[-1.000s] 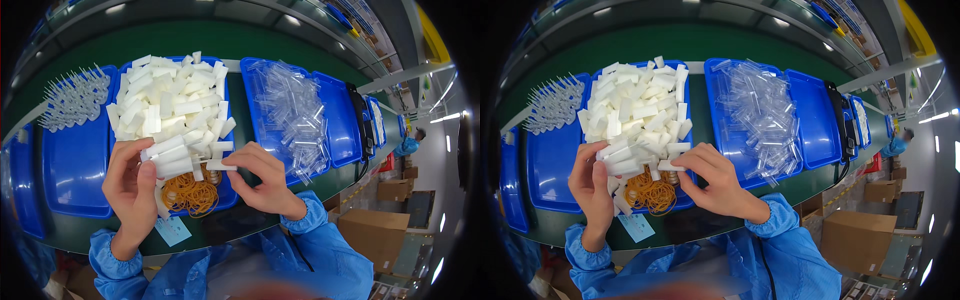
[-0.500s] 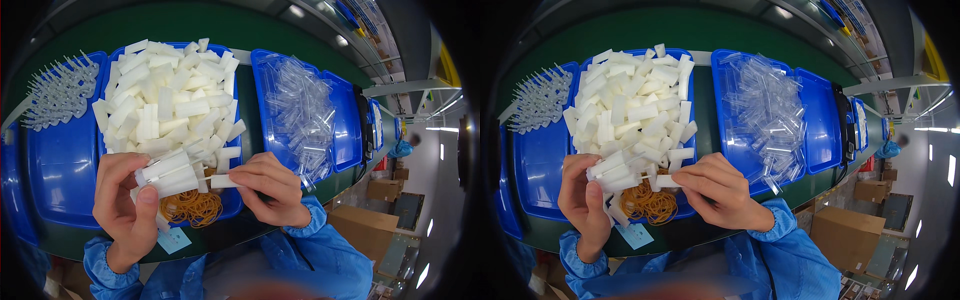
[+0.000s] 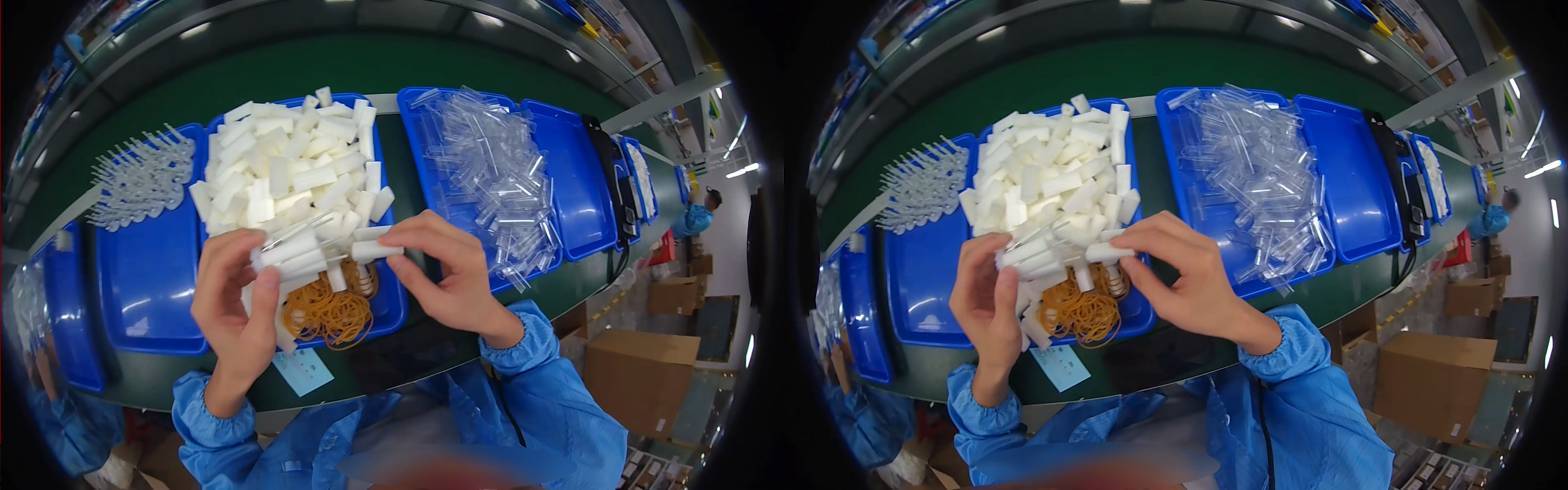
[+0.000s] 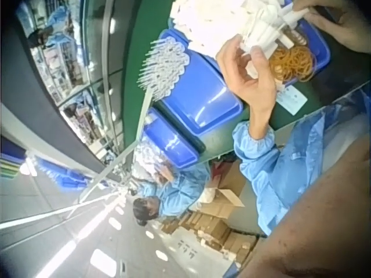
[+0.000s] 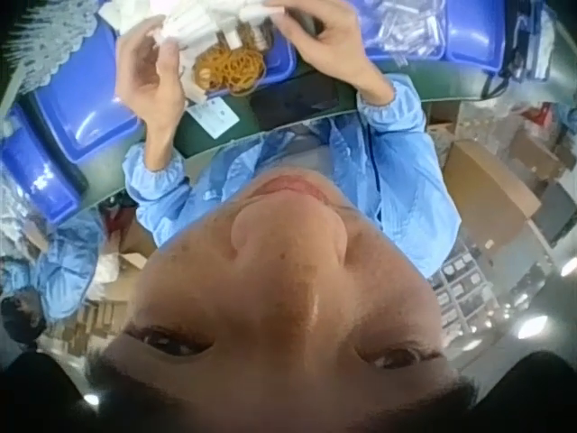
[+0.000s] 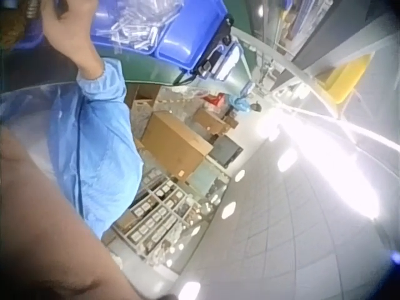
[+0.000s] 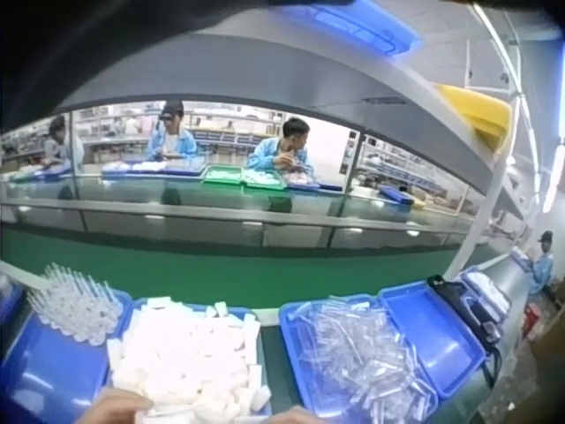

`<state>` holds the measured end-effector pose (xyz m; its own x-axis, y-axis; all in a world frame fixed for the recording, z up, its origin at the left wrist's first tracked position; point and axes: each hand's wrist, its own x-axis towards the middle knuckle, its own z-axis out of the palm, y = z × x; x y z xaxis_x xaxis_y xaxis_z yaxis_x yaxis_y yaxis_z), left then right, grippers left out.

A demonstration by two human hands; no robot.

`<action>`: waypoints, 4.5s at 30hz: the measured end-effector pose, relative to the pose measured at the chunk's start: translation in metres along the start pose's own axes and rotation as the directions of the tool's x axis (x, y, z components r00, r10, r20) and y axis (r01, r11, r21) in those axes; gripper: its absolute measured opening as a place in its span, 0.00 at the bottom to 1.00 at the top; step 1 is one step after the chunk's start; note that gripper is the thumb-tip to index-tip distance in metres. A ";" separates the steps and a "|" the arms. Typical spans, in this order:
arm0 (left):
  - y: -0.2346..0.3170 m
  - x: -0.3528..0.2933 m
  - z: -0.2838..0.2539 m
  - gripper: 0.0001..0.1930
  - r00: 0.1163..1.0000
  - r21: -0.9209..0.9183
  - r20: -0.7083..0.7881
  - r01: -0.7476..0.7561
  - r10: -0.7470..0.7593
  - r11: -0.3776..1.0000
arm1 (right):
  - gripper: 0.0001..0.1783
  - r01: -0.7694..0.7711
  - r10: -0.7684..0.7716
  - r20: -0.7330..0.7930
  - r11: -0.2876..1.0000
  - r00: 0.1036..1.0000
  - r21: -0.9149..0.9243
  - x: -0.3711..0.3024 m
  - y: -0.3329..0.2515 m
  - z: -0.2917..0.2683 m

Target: The person assembles small plastic components into larger units by hand, securing them with yellow rubber bands.

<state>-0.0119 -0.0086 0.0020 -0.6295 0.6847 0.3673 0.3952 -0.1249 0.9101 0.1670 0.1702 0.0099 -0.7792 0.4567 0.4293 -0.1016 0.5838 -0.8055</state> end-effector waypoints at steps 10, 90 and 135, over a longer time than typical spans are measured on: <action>-0.003 0.000 0.010 0.19 0.997 -0.138 0.063 0.041 -0.032 0.990 | 0.08 -0.135 0.181 -0.082 0.911 0.980 0.389 -0.003 0.008 -0.012; -0.006 0.000 0.012 0.25 0.991 -0.054 0.125 -0.040 0.047 0.998 | 0.05 -0.051 0.045 -0.073 0.996 0.996 -0.075 -0.001 -0.001 -0.013; 0.005 0.001 0.008 0.14 0.959 -0.230 0.201 0.244 -0.199 0.942 | 0.14 0.060 0.132 0.132 0.448 0.982 -0.892 -0.012 0.037 -0.039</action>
<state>-0.0053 -0.0031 0.0053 -0.5480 0.8259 0.1325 0.0650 -0.1159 0.9911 0.1970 0.2125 -0.0086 -0.8607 0.4371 0.2611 0.4595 0.8877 0.0287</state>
